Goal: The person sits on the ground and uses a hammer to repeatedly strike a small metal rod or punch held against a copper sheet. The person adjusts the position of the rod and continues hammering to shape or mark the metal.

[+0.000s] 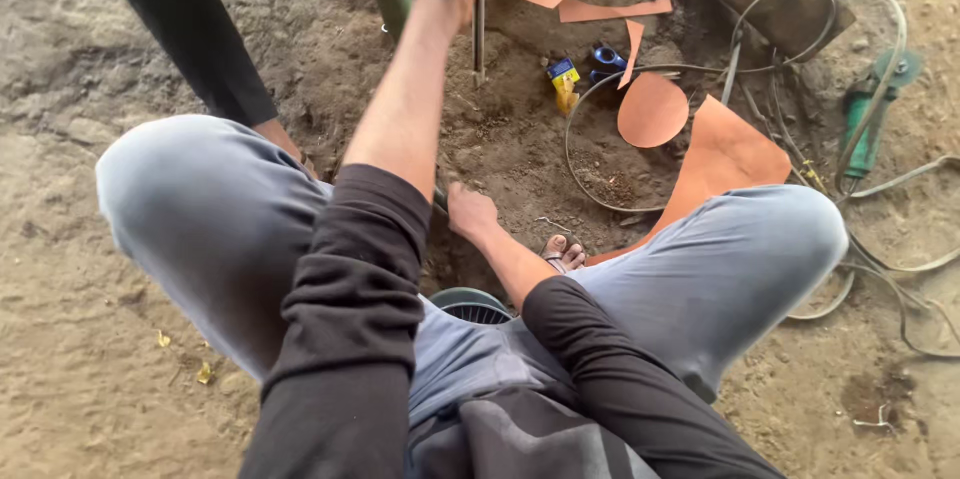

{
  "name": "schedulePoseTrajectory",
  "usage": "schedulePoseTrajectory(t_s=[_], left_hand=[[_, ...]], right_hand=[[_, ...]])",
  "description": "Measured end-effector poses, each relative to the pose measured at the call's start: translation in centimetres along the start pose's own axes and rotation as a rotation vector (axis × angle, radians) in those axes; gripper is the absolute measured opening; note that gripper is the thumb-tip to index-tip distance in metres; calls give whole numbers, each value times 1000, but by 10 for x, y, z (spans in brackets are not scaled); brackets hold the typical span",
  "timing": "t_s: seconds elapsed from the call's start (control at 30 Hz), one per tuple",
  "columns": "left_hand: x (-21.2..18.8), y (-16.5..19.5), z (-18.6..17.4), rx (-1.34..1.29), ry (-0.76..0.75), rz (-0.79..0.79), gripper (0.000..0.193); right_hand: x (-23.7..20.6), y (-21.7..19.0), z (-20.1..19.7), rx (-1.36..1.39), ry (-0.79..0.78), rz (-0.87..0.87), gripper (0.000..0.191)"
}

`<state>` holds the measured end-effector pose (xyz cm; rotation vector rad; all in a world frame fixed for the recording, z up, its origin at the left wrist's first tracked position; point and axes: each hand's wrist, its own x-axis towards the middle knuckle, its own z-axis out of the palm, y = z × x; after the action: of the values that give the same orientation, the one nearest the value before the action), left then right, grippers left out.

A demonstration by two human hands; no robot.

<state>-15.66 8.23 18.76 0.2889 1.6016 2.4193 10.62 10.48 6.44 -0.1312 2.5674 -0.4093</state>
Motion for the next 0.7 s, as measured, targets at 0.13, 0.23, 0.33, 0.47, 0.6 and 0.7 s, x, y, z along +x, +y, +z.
schedulePoseTrajectory(t_s=[0.13, 0.23, 0.33, 0.47, 0.6, 0.7], left_hand=[[-17, -31, 1, -114, 115, -18, 49], [-28, -55, -10, -160, 93, 21, 48], [-25, -79, -20, 347, 269, 75, 50], [-22, -121, -16, 553, 140, -73, 57], [-43, -162, -21, 583, 90, 33, 54], [-70, -186, -44, 744, 14, 161, 52]], right_hand=[[7, -4, 4, -43, 13, -61, 28], [19, -6, 6, 212, 33, 31, 52], [29, 12, 2, 360, -93, -4, 51], [23, 78, -6, 397, -487, -103, 55], [15, 131, 9, 664, -687, 508, 39], [20, 137, 22, 301, -589, 307, 47]])
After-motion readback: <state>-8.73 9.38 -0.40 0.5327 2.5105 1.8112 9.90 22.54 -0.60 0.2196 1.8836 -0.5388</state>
